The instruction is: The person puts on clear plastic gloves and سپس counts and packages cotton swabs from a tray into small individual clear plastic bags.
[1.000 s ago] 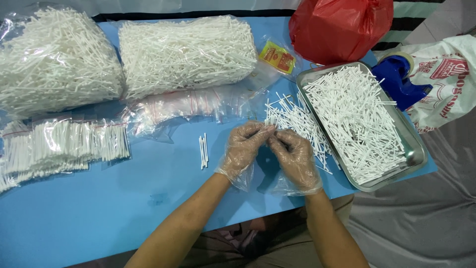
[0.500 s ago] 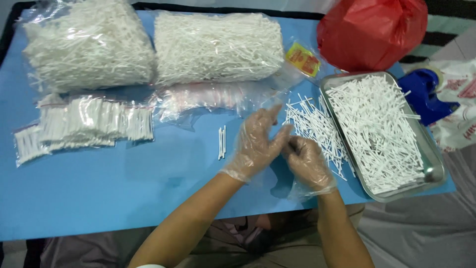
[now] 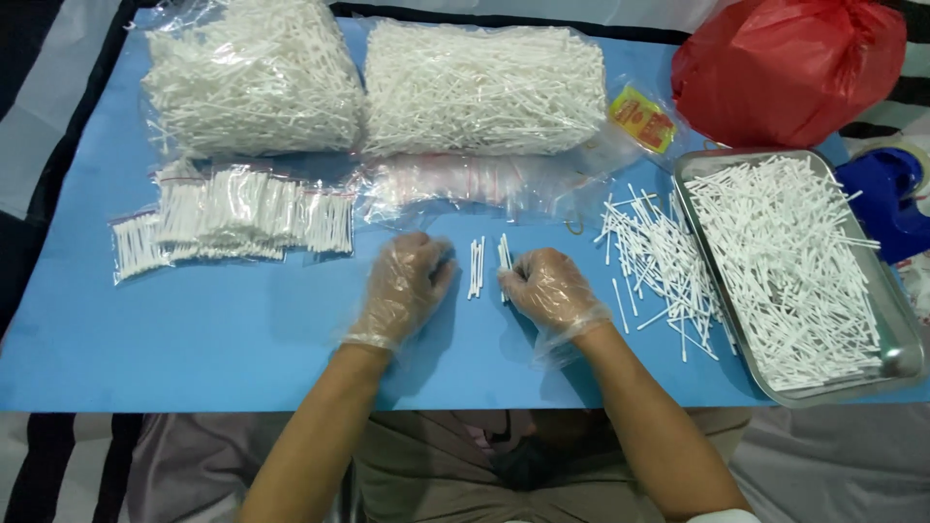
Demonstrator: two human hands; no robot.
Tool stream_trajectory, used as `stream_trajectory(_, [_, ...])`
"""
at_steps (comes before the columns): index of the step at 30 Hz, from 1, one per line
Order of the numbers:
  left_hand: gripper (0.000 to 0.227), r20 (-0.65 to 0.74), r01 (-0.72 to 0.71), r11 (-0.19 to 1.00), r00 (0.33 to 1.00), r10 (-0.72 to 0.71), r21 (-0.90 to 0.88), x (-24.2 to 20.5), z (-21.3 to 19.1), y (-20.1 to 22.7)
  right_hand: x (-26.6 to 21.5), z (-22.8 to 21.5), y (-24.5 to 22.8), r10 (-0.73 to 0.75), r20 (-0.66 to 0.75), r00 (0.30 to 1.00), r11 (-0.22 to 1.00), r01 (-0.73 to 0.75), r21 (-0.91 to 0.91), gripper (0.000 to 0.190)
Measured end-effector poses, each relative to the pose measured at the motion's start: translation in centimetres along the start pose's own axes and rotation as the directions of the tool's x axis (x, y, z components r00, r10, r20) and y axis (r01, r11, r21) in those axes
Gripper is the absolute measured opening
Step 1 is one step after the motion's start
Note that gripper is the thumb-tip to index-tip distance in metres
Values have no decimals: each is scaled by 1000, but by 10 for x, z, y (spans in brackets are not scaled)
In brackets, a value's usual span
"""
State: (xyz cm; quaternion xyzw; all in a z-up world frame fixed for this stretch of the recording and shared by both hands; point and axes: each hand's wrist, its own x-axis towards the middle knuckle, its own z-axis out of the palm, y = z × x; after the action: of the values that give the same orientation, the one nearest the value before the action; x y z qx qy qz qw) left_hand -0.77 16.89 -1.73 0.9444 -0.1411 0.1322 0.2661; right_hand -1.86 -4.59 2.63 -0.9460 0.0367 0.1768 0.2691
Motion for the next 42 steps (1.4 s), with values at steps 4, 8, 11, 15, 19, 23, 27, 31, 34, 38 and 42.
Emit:
stream_trajectory(4, [11, 126, -23, 1000, 992, 22, 4, -1, 0, 11, -7, -4, -9, 34, -31, 999, 999, -33, 34, 36])
stream_trajectory(8, [13, 129, -79, 992, 987, 91, -94, -3, 7, 13, -6, -3, -7, -4, -56, 998, 999, 6, 48, 34])
stream_trajectory(11, [17, 145, -80, 989, 984, 98, -125, -1, 5, 18, -10, -2, -12, -21, -40, 999, 997, 24, 76, 33])
stream_trajectory(15, [13, 139, -82, 991, 985, 97, -110, -3, 0, 22, -2, 5, 1, -24, -50, 998, 990, 31, 140, 31])
stream_trajectory(19, [7, 87, -118, 993, 989, 119, -16, -3, 8, 17, -2, 2, 13, -33, -107, 994, 975, 56, 216, 28])
stream_trajectory(23, [9, -122, -230, 968, 969, 217, -106, -3, 11, 13, -14, -1, 24, -62, -231, 971, 958, 123, 259, 25])
stream_trajectory(27, [5, -195, -266, 955, 951, 239, -130, -4, 7, 22, -42, -15, 41, -71, -358, 931, 943, 180, 281, 23])
stream_trajectory(31, [6, -298, -329, 944, 901, 316, 5, -4, -1, 40, -65, -43, 72, -82, -558, 826, 982, 161, 94, 16])
stream_trajectory(34, [7, -305, -360, 932, 884, 354, 41, -4, 6, 67, -63, -65, 97, -81, -604, 793, 997, 72, -38, 16])
stream_trajectory(38, [12, -187, -392, 914, 911, 369, -108, 4, 26, 113, -29, -65, 118, -93, -557, 825, 978, -28, -204, 19])
stream_trajectory(42, [10, -70, -306, 934, 952, 298, -187, 11, 64, 146, -6, -67, 128, -49, -579, 814, 951, -140, -277, 25])
